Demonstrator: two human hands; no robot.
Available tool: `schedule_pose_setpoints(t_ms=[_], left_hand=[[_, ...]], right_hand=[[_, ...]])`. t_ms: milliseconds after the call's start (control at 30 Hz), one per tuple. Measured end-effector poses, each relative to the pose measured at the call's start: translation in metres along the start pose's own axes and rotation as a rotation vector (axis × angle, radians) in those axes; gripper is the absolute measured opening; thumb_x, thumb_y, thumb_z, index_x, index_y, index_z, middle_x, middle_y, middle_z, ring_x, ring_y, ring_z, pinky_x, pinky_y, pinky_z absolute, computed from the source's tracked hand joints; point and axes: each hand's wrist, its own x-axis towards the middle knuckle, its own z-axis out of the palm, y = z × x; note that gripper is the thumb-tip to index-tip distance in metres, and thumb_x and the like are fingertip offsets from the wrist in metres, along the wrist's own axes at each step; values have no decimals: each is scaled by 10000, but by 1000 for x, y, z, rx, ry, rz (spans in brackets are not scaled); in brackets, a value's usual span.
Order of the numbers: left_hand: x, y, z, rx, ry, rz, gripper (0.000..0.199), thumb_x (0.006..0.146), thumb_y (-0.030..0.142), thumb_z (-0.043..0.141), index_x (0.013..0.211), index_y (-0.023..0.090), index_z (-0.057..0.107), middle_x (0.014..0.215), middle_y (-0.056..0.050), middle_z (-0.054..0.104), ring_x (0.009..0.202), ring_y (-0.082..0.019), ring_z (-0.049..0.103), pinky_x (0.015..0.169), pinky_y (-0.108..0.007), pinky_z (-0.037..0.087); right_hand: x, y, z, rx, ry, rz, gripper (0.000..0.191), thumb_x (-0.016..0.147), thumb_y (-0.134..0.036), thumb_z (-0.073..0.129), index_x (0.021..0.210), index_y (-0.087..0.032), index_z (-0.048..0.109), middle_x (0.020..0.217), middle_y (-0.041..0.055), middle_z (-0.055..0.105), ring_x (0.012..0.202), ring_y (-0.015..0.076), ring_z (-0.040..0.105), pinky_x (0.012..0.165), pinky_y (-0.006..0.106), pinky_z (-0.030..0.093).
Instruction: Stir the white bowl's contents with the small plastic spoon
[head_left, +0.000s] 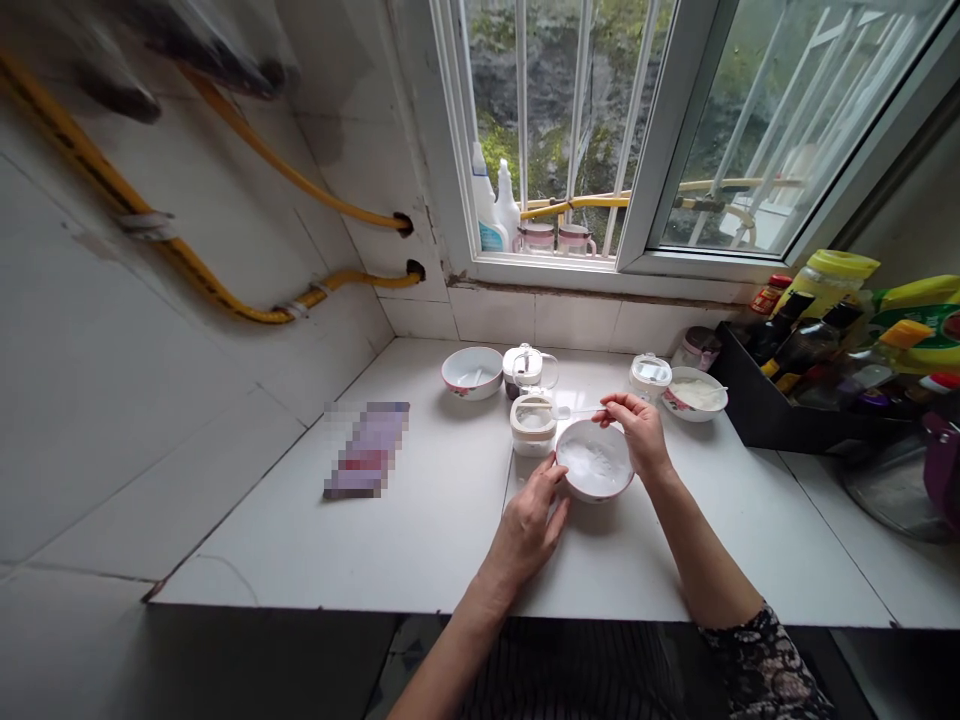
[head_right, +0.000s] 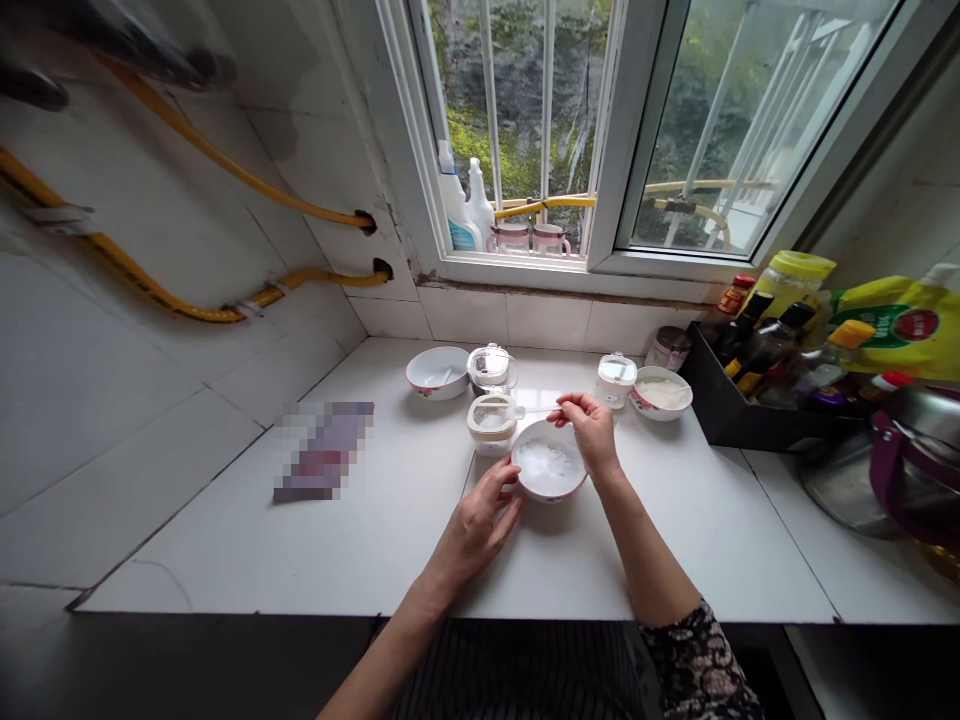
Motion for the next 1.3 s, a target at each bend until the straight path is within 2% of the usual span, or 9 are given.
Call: schedule_pose_setpoints(t_ms=[133, 267, 367, 433, 533, 667, 933, 1067, 1300], left_hand=[[0, 1, 0, -5, -10, -25, 415, 931, 98, 496, 1324, 223, 451, 1444, -158, 514, 1275, -267, 591, 980, -430, 586], [0, 1, 0, -15, -17, -21, 432, 927, 86, 492, 1333, 226, 445, 1447, -157, 513, 1272, -270, 593, 991, -446, 581], [0, 1, -1, -14, -23, -23, 430, 936, 95, 490, 1343, 224, 435, 1448, -162, 509, 1275, -274, 591, 992, -450, 580], [0, 1, -1, -11, -26, -21, 427, 942, 101, 489, 1346, 228, 431, 1448, -159, 510, 1272, -272, 593, 992, -450, 580], [0, 2, -2, -9, -20, -16, 421, 940, 98, 491, 1335, 232, 437, 1441, -153, 518, 1281, -268, 586, 993, -443, 580], [1, 3, -3, -7, -27, -20, 423, 945, 103, 488, 1342, 236, 432, 1434, -145, 526, 1313, -268, 560, 990, -430, 583], [0, 1, -3, -34, -20, -20, 400, 952, 105, 483, 1328, 235, 445, 1445, -148, 519, 1343, -266, 531, 905, -361, 613], [0, 2, -3, -45, -28, -21, 404, 949, 101, 484, 1330, 229, 444, 1450, -157, 511, 1349, -265, 524, 874, -336, 621], [0, 3, -4, -26, -20, -14, 407, 944, 90, 482, 1325, 227, 447, 1439, -157, 520, 1344, -271, 529, 892, -360, 616]], right_hand=[[-11, -2, 19, -213, 29, -302, 181, 890, -368, 562, 906, -206, 640, 755, 56, 746, 729, 213, 704, 780, 393, 530], [-16, -2, 25, -594, -101, -701, 163, 956, -213, 484, 911, -231, 639, 788, 34, 763, 733, 196, 689, 1003, 462, 427], [-17, -4, 23, -671, -127, -800, 190, 958, -173, 466, 905, -234, 638, 797, 25, 767, 721, 188, 681, 1032, 469, 405], [-17, -7, 19, -602, -63, -734, 163, 955, -199, 487, 915, -234, 642, 794, 29, 766, 737, 198, 690, 1015, 472, 425], [-16, -11, 8, -423, 31, -515, 123, 926, -269, 532, 906, -227, 646, 741, 32, 745, 722, 213, 690, 871, 424, 509], [-12, -11, -10, -339, -4, -303, 115, 823, -254, 536, 780, -213, 634, 597, -4, 665, 580, 178, 631, 657, 322, 508], [-11, -6, -11, -573, -97, -295, 164, 714, -189, 484, 629, -223, 620, 524, -9, 620, 553, 161, 566, 640, 290, 453], [-12, -4, -8, -458, -162, -160, 156, 693, -200, 476, 645, -213, 624, 513, -17, 615, 512, 149, 547, 581, 276, 440], [-4, -5, -17, -168, -117, 56, 117, 635, -255, 544, 640, -188, 640, 476, -17, 599, 484, 131, 516, 556, 270, 437]])
